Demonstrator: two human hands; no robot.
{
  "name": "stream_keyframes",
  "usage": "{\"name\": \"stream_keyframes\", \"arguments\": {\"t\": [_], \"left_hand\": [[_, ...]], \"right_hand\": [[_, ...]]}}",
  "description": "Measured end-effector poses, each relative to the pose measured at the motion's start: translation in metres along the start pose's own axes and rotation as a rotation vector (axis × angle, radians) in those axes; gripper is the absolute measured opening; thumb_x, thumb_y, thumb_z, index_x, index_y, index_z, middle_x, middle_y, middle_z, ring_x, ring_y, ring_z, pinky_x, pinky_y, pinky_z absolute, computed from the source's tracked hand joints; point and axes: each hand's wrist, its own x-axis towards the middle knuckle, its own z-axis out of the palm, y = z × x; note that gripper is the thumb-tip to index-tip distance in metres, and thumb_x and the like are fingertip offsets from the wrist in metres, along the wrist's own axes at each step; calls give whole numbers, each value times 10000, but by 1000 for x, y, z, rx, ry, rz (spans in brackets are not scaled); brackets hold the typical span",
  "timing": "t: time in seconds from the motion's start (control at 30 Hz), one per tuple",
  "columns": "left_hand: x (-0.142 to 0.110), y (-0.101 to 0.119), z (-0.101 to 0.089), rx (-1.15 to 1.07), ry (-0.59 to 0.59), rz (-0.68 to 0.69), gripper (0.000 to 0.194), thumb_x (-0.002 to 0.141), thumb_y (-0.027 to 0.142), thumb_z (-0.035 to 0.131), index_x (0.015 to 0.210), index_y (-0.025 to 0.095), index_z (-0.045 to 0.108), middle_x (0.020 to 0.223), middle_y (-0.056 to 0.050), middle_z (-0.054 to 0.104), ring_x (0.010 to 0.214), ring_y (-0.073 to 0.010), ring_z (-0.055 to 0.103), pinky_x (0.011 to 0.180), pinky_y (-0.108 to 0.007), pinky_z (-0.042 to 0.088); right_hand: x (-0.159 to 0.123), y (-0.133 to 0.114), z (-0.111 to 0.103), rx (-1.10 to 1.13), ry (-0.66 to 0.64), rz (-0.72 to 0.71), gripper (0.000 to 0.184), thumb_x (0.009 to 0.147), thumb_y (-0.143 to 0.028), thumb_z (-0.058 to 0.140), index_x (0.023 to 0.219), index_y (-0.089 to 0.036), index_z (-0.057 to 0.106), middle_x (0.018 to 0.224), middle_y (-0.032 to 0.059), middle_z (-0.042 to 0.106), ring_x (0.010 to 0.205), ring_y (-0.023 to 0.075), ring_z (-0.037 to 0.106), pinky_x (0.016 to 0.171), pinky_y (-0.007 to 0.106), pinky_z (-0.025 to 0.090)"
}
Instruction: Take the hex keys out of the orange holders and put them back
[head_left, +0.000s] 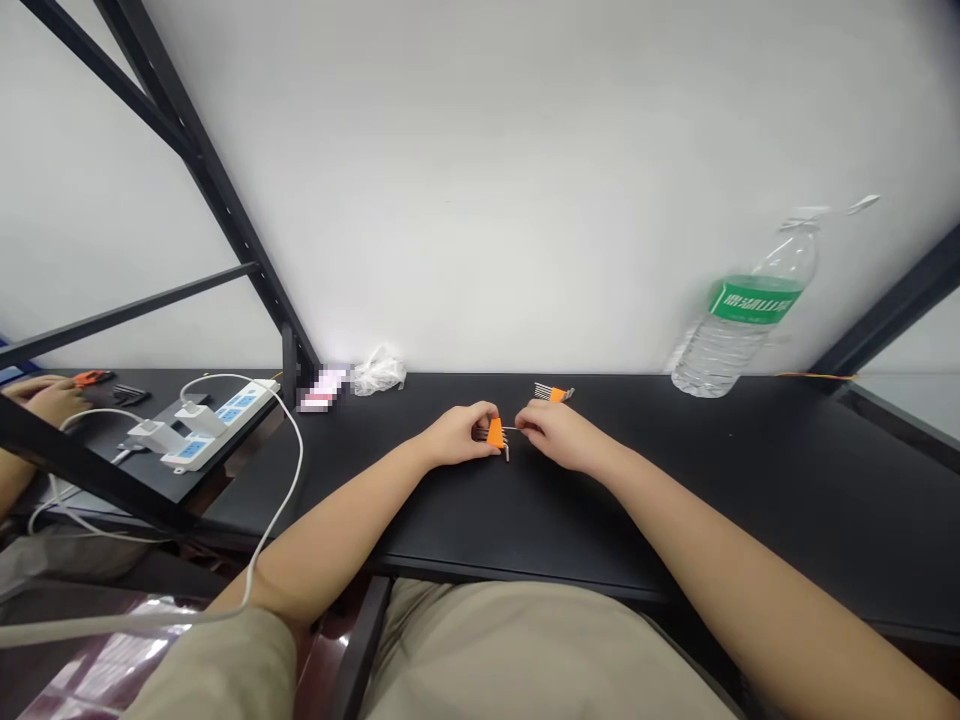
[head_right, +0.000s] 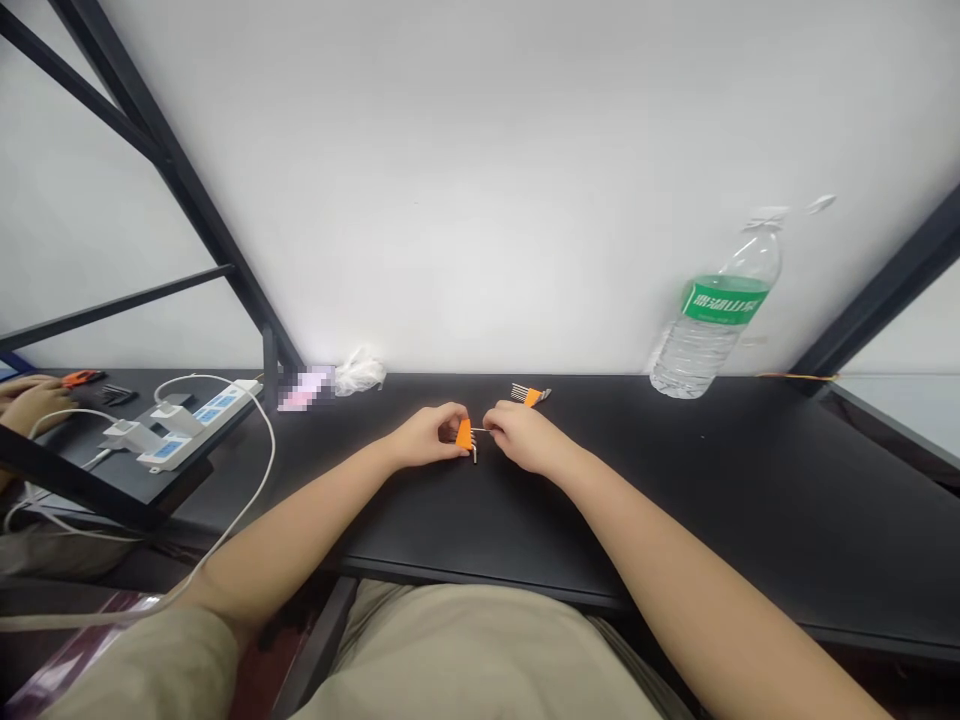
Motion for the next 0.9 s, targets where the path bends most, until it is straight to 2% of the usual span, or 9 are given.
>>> {"name": "stream_keyframes", "arguments": {"t": [0.3, 0.4, 0.5, 0.63, 0.77, 0.9], "left_hand": [[0, 1, -2, 39, -28, 0, 489, 738, 360, 822, 1157, 233, 603, 860, 22, 650, 767, -145, 612, 738, -264, 486], [0, 2, -2, 27, -29, 17, 477, 747, 364, 816, 1155, 227, 611, 885, 13, 660, 785, -148, 614, 758, -273, 490], [2, 3, 0, 48, -19, 45, 476, 718, 368, 838, 1125, 221, 641, 943, -10, 668, 834, -166, 620, 771, -283, 494], [4, 6, 2, 76, -28, 49, 486, 712, 376, 845, 1129, 212, 658, 953, -24, 664, 846, -177, 617, 760, -286, 491], [4, 7, 3, 63, -59, 43, 473, 737, 384, 833, 1134, 215, 639, 906, -2, 655, 806, -157, 609, 748, -274, 482], [4, 3, -1, 65, -55, 13, 487, 728, 405, 844, 1119, 225, 617, 877, 19, 644, 792, -147, 610, 755, -269, 486]], "right_hand": [[1, -12, 7, 91, 51, -17, 192, 896, -109, 518, 966, -213, 664, 988, 68, 631, 877, 200, 601, 821, 352, 477], [2, -11, 12, 199, 54, 12, 233, 842, -88, 517, 1014, -220, 602, 986, 45, 642, 840, 179, 616, 769, 325, 500], [4, -7, 18, 284, 19, 44, 267, 796, -66, 473, 1000, -229, 529, 884, 1, 653, 764, 157, 637, 683, 284, 511], [6, -2, 24, 334, -5, 67, 289, 779, -70, 435, 1013, -234, 481, 854, -24, 664, 773, 149, 662, 685, 269, 522], [7, 6, 14, 245, 32, 101, 251, 803, -106, 481, 1015, -224, 543, 911, 1, 659, 828, 164, 635, 755, 299, 504], [5, 29, -4, 57, 83, 207, 130, 832, -163, 582, 943, -197, 640, 976, 56, 622, 860, 188, 586, 814, 342, 464]]}}
